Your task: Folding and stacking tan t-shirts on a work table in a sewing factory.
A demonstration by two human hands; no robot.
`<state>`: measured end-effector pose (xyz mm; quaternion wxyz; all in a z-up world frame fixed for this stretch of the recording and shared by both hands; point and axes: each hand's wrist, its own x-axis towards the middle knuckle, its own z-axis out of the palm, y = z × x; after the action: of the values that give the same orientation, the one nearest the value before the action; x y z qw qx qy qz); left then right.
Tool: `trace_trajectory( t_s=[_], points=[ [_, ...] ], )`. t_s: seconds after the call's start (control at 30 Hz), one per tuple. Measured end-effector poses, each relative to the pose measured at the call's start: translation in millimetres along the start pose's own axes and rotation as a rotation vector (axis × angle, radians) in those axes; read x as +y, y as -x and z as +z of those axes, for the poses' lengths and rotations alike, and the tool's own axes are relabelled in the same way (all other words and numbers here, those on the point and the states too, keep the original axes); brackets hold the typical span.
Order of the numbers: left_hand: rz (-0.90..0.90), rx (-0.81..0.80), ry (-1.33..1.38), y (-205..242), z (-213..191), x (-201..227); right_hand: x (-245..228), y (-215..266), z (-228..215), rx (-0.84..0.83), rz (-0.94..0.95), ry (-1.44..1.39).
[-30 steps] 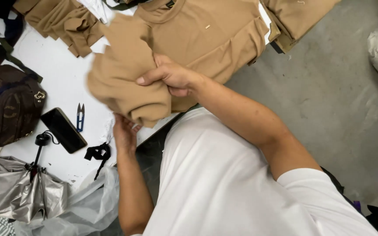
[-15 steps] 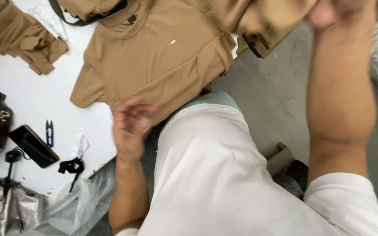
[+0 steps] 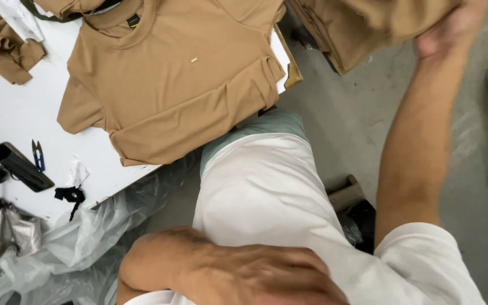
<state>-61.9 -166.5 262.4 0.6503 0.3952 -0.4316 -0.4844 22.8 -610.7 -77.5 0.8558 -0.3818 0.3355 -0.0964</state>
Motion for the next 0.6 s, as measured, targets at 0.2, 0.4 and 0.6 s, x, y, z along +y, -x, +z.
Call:
trace_trajectory(
  t_s=[0.2, 0.4, 0.6],
  points=[
    [-0.09, 0.486, -0.389, -3, -17, -14, 83, -18, -44, 0.489, 0.291, 0.352],
    [-0.415, 1.385, -0.592, 129, -55, -144, 105, -39, -71, 0.516, -0.192, 0.717],
    [-1.058, 2.049, -0.922, 302, -33, -268, 124, 102, 93, -0.297, -0.616, 1.056]
  ],
)
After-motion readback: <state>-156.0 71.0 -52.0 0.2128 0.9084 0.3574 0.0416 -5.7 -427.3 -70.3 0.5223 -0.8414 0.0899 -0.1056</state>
